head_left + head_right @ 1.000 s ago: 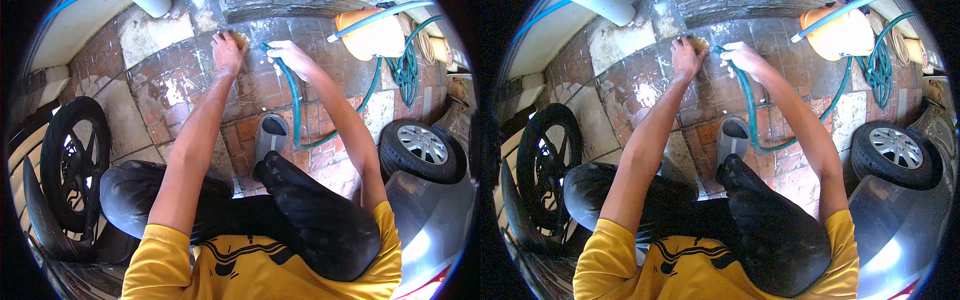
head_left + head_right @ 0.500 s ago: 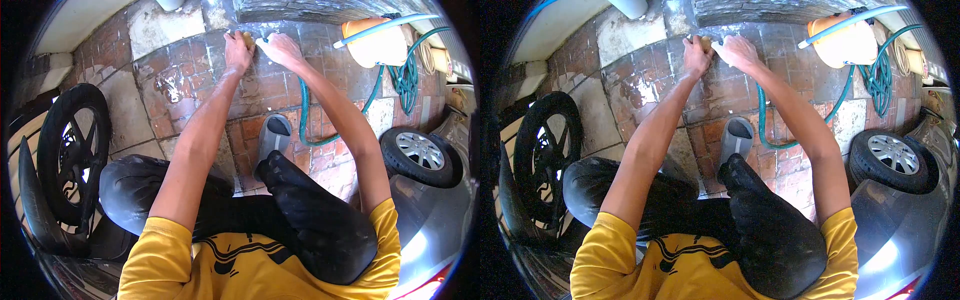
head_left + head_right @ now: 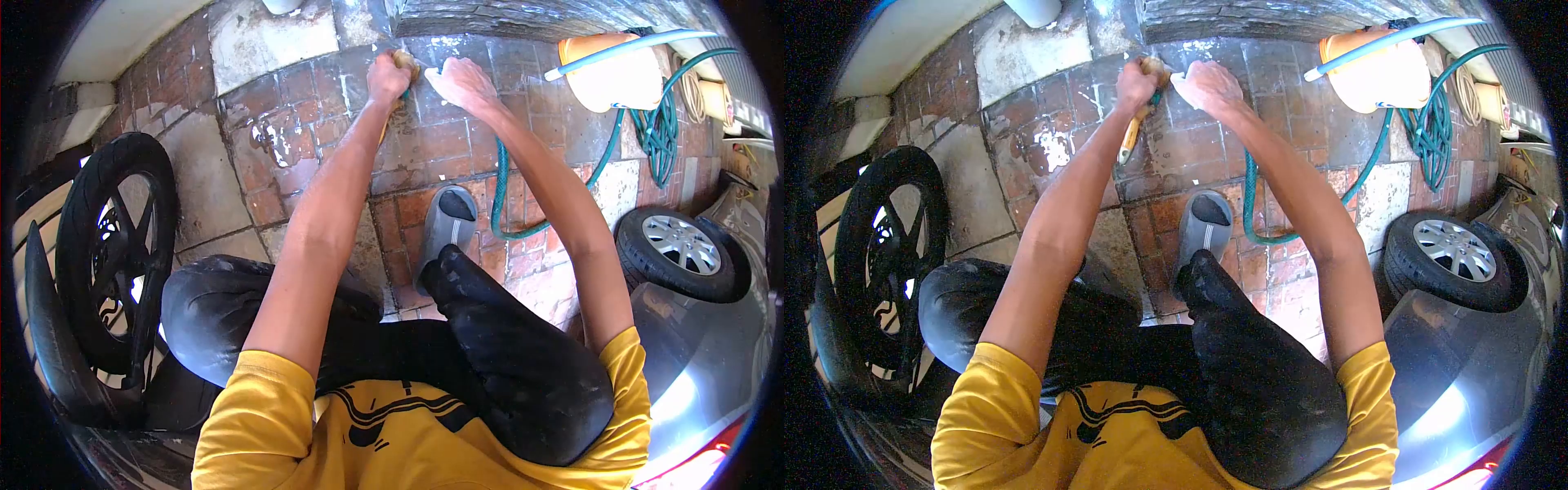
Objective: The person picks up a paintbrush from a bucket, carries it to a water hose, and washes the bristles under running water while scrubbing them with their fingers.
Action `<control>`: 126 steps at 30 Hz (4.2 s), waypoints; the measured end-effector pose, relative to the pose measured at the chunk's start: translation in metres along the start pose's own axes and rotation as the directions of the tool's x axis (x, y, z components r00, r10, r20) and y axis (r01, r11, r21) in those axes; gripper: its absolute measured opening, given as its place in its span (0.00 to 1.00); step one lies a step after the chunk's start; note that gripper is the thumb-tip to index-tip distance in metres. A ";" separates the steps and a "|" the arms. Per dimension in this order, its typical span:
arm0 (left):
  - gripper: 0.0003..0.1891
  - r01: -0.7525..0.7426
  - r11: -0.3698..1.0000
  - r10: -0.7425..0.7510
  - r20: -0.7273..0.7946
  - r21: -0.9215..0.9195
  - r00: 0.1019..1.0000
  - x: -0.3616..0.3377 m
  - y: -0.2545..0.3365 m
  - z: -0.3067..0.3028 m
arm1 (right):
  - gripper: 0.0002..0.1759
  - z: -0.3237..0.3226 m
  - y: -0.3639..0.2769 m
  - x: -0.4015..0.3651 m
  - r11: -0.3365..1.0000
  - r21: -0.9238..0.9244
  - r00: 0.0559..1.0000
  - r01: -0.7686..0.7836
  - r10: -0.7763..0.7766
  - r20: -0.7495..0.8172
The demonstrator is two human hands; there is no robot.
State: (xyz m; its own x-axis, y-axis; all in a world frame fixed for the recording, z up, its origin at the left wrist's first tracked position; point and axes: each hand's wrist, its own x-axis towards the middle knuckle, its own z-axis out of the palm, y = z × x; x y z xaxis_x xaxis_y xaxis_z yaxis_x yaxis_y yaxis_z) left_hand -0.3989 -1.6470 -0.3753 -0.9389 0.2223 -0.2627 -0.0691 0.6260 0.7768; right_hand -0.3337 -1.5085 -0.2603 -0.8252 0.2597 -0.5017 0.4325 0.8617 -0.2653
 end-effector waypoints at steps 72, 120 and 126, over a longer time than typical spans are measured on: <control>0.24 -0.187 0.904 0.205 -0.007 0.385 0.979 -0.050 0.041 -0.017 | 0.33 -0.010 0.039 0.013 0.974 -0.169 0.988 0.149 -0.152 -0.003; 0.06 -0.070 0.742 0.146 0.058 -0.667 0.988 -0.036 -0.008 -0.003 | 0.31 -0.012 0.012 -0.026 0.981 -0.009 0.981 0.192 -0.191 0.024; 0.05 -0.080 0.710 0.189 0.081 -0.700 0.979 -0.039 -0.005 -0.010 | 0.31 -0.018 0.007 -0.037 0.970 -0.013 0.969 0.243 -0.243 -0.033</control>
State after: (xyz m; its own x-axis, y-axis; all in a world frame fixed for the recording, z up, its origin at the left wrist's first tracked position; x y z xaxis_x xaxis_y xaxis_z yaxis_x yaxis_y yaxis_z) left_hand -0.3656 -1.6661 -0.3632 -0.9046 0.3966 -0.1562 -0.2104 -0.0965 0.9728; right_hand -0.3065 -1.5043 -0.2291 -0.9173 0.0565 -0.3943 0.2141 0.9047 -0.3684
